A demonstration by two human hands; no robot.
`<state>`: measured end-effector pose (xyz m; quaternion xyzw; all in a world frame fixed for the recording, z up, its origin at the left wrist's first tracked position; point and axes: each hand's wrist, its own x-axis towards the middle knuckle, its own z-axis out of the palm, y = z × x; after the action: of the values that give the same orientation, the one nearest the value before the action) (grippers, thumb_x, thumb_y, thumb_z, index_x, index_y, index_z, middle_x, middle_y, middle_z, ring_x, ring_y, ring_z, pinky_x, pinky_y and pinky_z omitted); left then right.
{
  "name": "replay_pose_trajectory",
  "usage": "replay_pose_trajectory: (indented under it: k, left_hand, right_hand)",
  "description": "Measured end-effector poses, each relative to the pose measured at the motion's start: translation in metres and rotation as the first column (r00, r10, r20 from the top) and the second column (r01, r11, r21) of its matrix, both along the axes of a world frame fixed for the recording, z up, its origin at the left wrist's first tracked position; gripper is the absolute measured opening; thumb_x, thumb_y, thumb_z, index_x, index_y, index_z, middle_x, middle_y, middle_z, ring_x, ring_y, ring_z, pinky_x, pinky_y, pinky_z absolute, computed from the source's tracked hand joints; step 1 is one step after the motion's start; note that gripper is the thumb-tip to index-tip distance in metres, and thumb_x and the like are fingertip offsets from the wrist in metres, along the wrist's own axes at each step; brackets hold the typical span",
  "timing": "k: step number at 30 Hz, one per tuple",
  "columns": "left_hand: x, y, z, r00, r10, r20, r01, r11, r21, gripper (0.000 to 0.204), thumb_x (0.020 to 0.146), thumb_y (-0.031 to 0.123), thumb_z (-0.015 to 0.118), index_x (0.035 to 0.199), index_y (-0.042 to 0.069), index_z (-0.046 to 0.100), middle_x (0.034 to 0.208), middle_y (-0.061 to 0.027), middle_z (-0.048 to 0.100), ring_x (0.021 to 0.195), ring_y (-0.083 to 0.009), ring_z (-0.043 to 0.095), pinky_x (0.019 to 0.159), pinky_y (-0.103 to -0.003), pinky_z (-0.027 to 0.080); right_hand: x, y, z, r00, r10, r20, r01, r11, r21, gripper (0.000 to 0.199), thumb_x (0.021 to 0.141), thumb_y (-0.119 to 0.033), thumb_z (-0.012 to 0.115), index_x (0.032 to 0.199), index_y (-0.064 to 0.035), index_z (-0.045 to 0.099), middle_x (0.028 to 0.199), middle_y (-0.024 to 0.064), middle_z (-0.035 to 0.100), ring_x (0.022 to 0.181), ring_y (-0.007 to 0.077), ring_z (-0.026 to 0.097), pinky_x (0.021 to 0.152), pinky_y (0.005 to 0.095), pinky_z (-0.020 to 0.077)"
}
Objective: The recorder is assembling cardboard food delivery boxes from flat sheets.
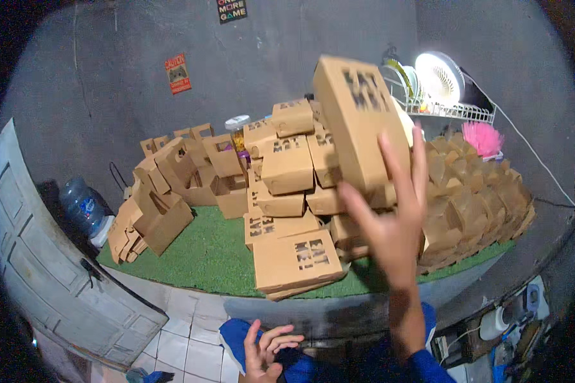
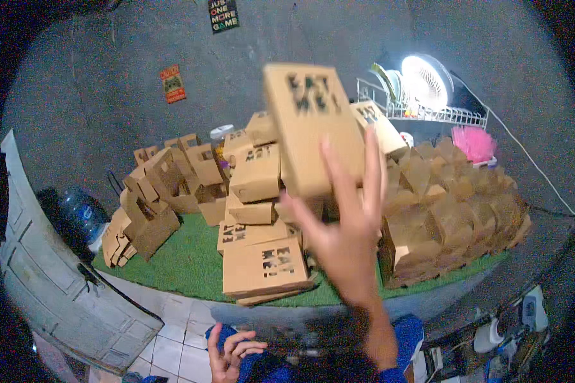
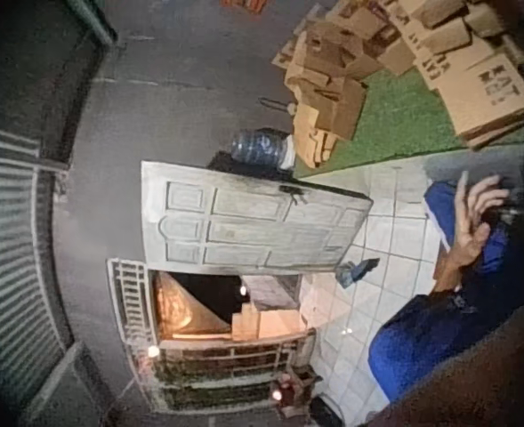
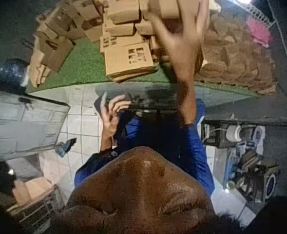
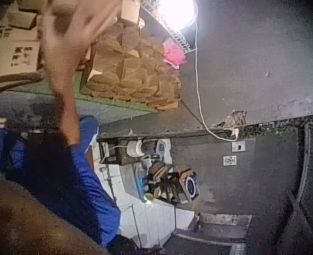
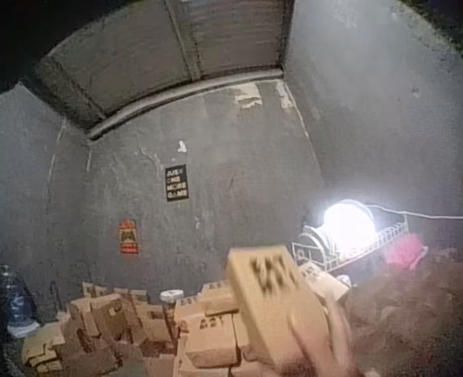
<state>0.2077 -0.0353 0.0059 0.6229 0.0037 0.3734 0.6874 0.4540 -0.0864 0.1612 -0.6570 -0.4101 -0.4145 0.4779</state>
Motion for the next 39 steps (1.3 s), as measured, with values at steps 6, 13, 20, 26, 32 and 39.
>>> replay_pose_trajectory:
  k: [6, 13, 20, 26, 32, 39]
  left_hand:
    - [-0.025, 0.009, -0.018, 0.996, 0.089, -0.024, -0.090, 0.994, -0.063, 0.079, 0.086, 0.027, 0.060, 0.141, 0.010, 0.007, 0.122, -0.0245, 0.044, 0.100, -0.0330, 0.055, 0.084, -0.039, 0.045]
    - [-0.065, 0.058, -0.025, 0.897, 0.426, -0.117, -0.438, 0.891, -0.121, 0.066, 0.081, 0.002, 0.059, 0.136, 0.005, 0.022, 0.114, -0.0220, 0.050, 0.096, -0.0254, 0.059, 0.087, -0.038, 0.044]
    - [-0.112, 0.194, -0.021, 0.576, 0.815, -0.070, -0.799, 0.579, 0.164, 0.044, 0.085, 0.010, 0.060, 0.123, -0.001, 0.040, 0.105, -0.0134, 0.055, 0.095, -0.0195, 0.058, 0.082, -0.029, 0.046]
    - [-0.146, 0.369, -0.024, 0.014, 0.999, 0.041, -0.874, -0.008, 0.486, 0.044, 0.080, 0.017, 0.064, 0.116, -0.001, 0.047, 0.102, -0.0158, 0.059, 0.096, -0.0202, 0.057, 0.075, -0.032, 0.047]
    - [-0.182, 0.475, -0.026, -0.075, 0.953, -0.295, -0.976, -0.010, 0.219, 0.061, 0.079, 0.032, 0.064, 0.120, -0.007, 0.040, 0.106, -0.0256, 0.056, 0.099, -0.0288, 0.057, 0.080, -0.036, 0.045]
    - [-0.176, 0.487, 0.009, -0.298, 0.940, -0.167, -0.886, -0.208, 0.415, 0.059, 0.068, 0.016, 0.073, 0.116, -0.002, 0.044, 0.103, -0.0175, 0.060, 0.095, -0.0302, 0.059, 0.080, -0.036, 0.047]
  right_hand:
    - [-0.015, -0.006, -0.011, 0.993, 0.118, 0.023, -0.120, 0.989, 0.088, 0.064, 0.068, -0.030, 0.076, 0.124, -0.0136, 0.051, 0.141, 0.0249, 0.025, 0.129, 0.0427, 0.026, 0.104, 0.0491, 0.0252]
    - [-0.064, -0.061, -0.093, 0.989, 0.149, -0.012, -0.149, 0.988, -0.035, 0.031, 0.088, -0.034, 0.052, 0.100, -0.0047, 0.051, 0.131, 0.0301, 0.036, 0.121, 0.0425, 0.038, 0.096, 0.0480, 0.0363]
    - [-0.083, -0.092, -0.134, 0.959, 0.282, 0.028, -0.259, 0.913, -0.316, 0.010, 0.085, -0.002, 0.051, 0.093, 0.0001, 0.055, 0.109, 0.0209, 0.053, 0.102, 0.0400, 0.053, 0.084, 0.0478, 0.0467]
    - [-0.100, -0.090, -0.174, 0.908, 0.374, -0.187, -0.418, 0.802, -0.427, 0.013, 0.075, 0.003, 0.060, 0.087, -0.0014, 0.058, 0.104, 0.0187, 0.055, 0.097, 0.0376, 0.054, 0.078, 0.0423, 0.0473]
    - [-0.085, -0.091, -0.193, 0.822, 0.566, 0.063, -0.461, 0.727, -0.508, 0.022, 0.076, 0.001, 0.062, 0.096, 0.0075, 0.054, 0.092, 0.0207, 0.054, 0.077, 0.0298, 0.058, 0.069, 0.0387, 0.0488]
    - [-0.066, -0.109, -0.262, 0.626, 0.633, -0.456, -0.780, 0.508, -0.365, 0.034, 0.079, -0.005, 0.062, 0.107, 0.0096, 0.049, 0.088, 0.0175, 0.054, 0.070, 0.0260, 0.057, 0.065, 0.0371, 0.0480]
